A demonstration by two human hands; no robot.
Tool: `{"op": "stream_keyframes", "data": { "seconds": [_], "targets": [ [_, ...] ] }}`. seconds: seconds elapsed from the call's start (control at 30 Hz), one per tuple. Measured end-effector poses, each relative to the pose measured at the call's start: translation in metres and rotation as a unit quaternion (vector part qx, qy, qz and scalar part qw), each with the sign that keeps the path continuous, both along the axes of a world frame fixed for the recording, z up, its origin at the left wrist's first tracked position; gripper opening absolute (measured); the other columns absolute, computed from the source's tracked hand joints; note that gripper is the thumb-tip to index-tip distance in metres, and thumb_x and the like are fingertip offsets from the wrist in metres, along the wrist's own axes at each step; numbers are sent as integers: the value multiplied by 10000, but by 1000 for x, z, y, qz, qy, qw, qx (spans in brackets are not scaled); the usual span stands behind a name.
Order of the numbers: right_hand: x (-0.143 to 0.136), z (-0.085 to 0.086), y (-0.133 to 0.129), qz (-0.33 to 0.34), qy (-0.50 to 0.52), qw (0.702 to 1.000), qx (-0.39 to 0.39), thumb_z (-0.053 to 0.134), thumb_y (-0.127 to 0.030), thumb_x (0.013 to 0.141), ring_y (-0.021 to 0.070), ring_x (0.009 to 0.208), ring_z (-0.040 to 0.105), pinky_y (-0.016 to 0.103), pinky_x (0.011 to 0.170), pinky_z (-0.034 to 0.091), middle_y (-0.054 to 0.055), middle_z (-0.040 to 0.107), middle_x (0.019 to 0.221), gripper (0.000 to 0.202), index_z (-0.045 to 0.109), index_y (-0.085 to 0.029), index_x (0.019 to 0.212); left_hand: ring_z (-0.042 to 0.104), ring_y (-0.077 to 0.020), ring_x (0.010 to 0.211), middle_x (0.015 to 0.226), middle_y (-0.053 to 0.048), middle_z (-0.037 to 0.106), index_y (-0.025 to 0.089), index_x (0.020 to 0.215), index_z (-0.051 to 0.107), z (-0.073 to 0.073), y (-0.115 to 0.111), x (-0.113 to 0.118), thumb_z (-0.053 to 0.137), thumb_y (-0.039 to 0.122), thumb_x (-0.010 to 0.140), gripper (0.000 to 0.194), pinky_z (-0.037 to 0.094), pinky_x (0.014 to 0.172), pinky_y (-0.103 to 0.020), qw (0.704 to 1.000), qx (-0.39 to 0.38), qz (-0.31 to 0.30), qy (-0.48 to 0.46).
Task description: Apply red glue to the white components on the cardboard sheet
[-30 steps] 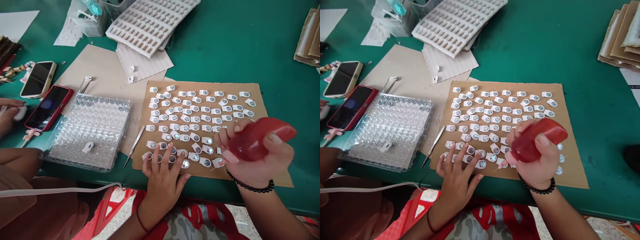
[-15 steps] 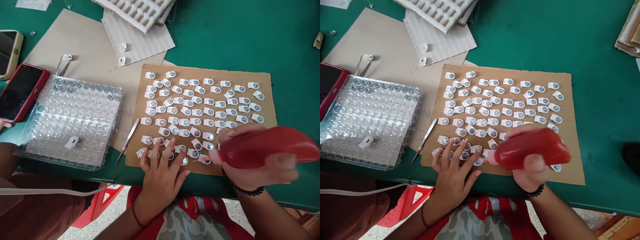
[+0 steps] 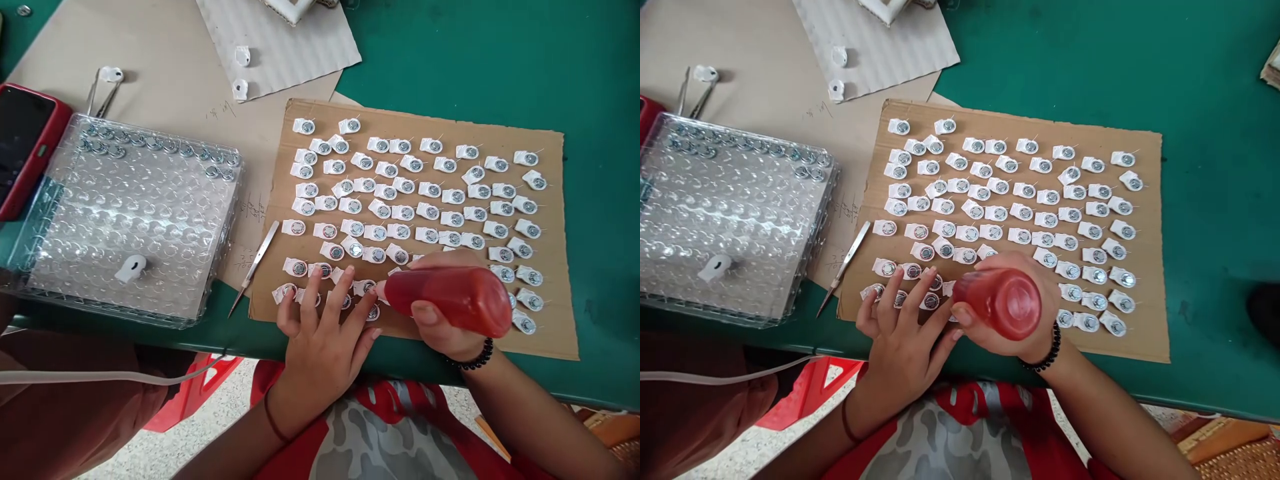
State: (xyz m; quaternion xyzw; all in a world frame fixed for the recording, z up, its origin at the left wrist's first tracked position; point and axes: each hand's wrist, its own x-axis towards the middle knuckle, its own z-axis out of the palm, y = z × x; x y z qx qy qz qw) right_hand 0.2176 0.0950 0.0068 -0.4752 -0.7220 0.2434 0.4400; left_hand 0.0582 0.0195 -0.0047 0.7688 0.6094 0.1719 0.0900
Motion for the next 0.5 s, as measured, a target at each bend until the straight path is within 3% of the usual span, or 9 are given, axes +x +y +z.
{"op": "stream_keyframes", "data": {
  "seconds": [0.5],
  "targets": [
    [-2, 1, -1, 18, -6, 999, 29, 631, -312, 717, 128, 628, 567, 262, 568, 480, 2, 606, 729, 195, 565, -180, 844, 262, -348, 1298, 1388, -24, 418, 317, 1175, 556, 1, 1, 2, 532, 359, 824, 354, 148, 1005, -564, 1000, -1, 3, 11]
  ]
}}
